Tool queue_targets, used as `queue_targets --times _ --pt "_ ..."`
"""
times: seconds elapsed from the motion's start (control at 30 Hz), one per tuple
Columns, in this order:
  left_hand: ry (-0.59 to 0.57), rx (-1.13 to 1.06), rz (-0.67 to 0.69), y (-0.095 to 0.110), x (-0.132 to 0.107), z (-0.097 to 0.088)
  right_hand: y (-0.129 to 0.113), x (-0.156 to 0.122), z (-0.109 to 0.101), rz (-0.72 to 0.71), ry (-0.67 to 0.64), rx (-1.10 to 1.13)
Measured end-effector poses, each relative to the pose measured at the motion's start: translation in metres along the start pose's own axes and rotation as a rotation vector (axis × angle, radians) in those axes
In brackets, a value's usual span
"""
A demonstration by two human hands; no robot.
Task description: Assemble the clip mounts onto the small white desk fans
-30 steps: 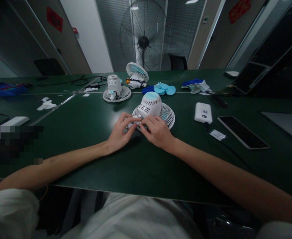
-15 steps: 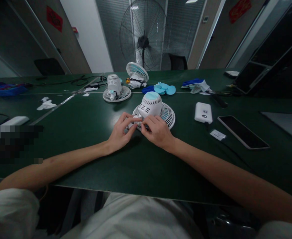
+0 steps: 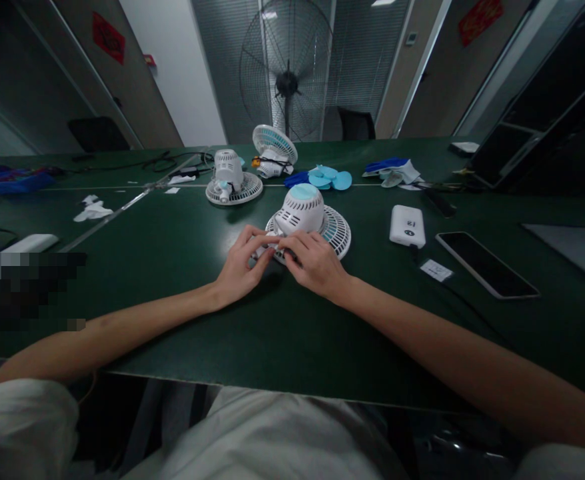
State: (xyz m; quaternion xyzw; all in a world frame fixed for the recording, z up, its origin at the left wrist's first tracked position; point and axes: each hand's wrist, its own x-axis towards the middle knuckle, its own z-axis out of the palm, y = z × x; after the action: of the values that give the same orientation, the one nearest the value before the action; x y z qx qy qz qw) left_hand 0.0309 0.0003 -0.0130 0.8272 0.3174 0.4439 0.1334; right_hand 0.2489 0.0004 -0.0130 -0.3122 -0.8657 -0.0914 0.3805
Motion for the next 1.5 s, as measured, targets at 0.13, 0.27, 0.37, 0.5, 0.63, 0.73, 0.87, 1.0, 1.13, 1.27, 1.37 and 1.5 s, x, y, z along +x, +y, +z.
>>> queue_targets --times 0.13,0.27,0.37,0.5,0.63,0.73,0.87,1.0,1.13,1.27,1.37,1.5 --pt "0.014 0.007 0.012 -0.0001 0.0002 0.0005 -0.0008 0.0002 -0.0001 0.022 0.012 0.005" --pt "0.012 0.014 0.013 0.0005 0.0004 0.0004 -0.0026 0.0012 -0.0011 0.013 0.02 0.013" --pt "0.013 0.01 0.01 0.0008 0.0007 0.0 -0.003 0.0013 -0.0015 0.02 0.017 0.026" --pt "0.009 0.009 0.013 0.0012 0.001 -0.0007 -0.0027 0.0013 -0.0017 0.027 0.016 0.041" --pt "0.001 0.004 0.001 0.0012 0.0009 -0.001 -0.0025 0.001 -0.0016 0.025 0.023 0.04" --pt "-0.008 -0.003 -0.01 0.0008 0.0004 -0.0011 -0.0025 0.0006 -0.0014 0.025 0.023 0.042" --pt "-0.02 -0.001 -0.017 0.0007 -0.0003 -0.0014 -0.0027 0.0009 -0.002 0.041 0.027 0.055" --pt "-0.017 -0.001 -0.014 0.0018 -0.0001 -0.0014 -0.004 0.0021 -0.0032 0.044 0.017 0.029" --pt "-0.006 -0.011 -0.013 0.0024 0.0004 -0.0006 -0.0053 0.0025 -0.0028 0.05 -0.002 -0.011" --pt "-0.01 -0.018 -0.02 0.0014 0.0001 0.0002 -0.0043 0.0015 -0.0018 0.049 0.018 0.017" --pt "-0.007 -0.016 -0.025 0.0007 -0.0005 0.0003 -0.0029 0.0005 -0.0021 0.028 0.032 0.057" --pt "-0.009 -0.003 -0.022 0.0007 -0.0006 -0.0001 -0.001 -0.0005 -0.0022 -0.001 -0.004 0.018"
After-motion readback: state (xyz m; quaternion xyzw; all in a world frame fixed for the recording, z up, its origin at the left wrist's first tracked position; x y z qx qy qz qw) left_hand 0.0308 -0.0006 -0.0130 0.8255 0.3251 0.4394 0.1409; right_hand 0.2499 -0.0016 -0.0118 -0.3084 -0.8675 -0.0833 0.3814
